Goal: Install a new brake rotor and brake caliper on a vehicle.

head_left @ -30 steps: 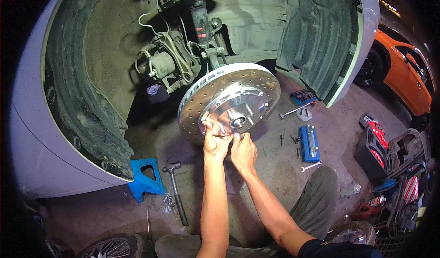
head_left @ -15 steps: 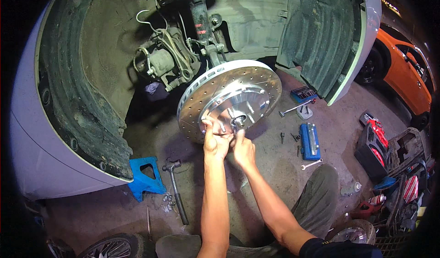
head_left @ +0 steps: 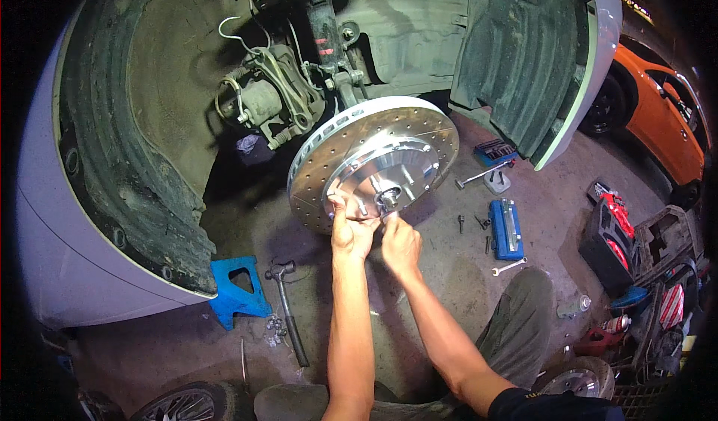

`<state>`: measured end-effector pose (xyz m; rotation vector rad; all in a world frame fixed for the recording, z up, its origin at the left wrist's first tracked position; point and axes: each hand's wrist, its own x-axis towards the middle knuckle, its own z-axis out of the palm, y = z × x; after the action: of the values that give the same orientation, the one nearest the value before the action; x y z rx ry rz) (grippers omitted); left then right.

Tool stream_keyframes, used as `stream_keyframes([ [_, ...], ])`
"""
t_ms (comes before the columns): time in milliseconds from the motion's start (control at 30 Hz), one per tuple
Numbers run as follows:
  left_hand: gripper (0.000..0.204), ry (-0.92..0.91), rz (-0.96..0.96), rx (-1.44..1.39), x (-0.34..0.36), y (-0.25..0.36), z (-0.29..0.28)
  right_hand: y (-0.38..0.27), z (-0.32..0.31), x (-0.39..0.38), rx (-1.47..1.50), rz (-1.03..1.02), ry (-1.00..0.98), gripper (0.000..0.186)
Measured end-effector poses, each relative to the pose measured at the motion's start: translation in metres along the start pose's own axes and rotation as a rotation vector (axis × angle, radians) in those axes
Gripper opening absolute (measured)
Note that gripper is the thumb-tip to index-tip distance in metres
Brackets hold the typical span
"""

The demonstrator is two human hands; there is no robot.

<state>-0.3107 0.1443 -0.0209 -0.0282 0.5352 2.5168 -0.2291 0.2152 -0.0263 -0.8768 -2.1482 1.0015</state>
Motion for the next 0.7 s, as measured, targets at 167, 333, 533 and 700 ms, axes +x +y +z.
stream_keyframes([
  [167,0.11,-0.089,0.078,0.14,-0.013,0.004,0.006,-0.016,-0.009,-0.013,-0.071,0.004,0.093,0.064],
  [333,0.104,-0.076,0.006,0.053,-0.001,0.001,-0.004,0.011,0.006,0.008,0.49,0.432,-0.218,0.056],
  [533,0.101,-0.196,0.059,0.128,-0.012,0.006,0.007,-0.002,-0.003,-0.014,-0.099,-0.195,0.058,0.038],
  [700,0.098,-0.076,-0.008,0.074,-0.005,0.002,-0.003,0.0,-0.003,0.002,0.265,0.358,-0.342,0.043],
])
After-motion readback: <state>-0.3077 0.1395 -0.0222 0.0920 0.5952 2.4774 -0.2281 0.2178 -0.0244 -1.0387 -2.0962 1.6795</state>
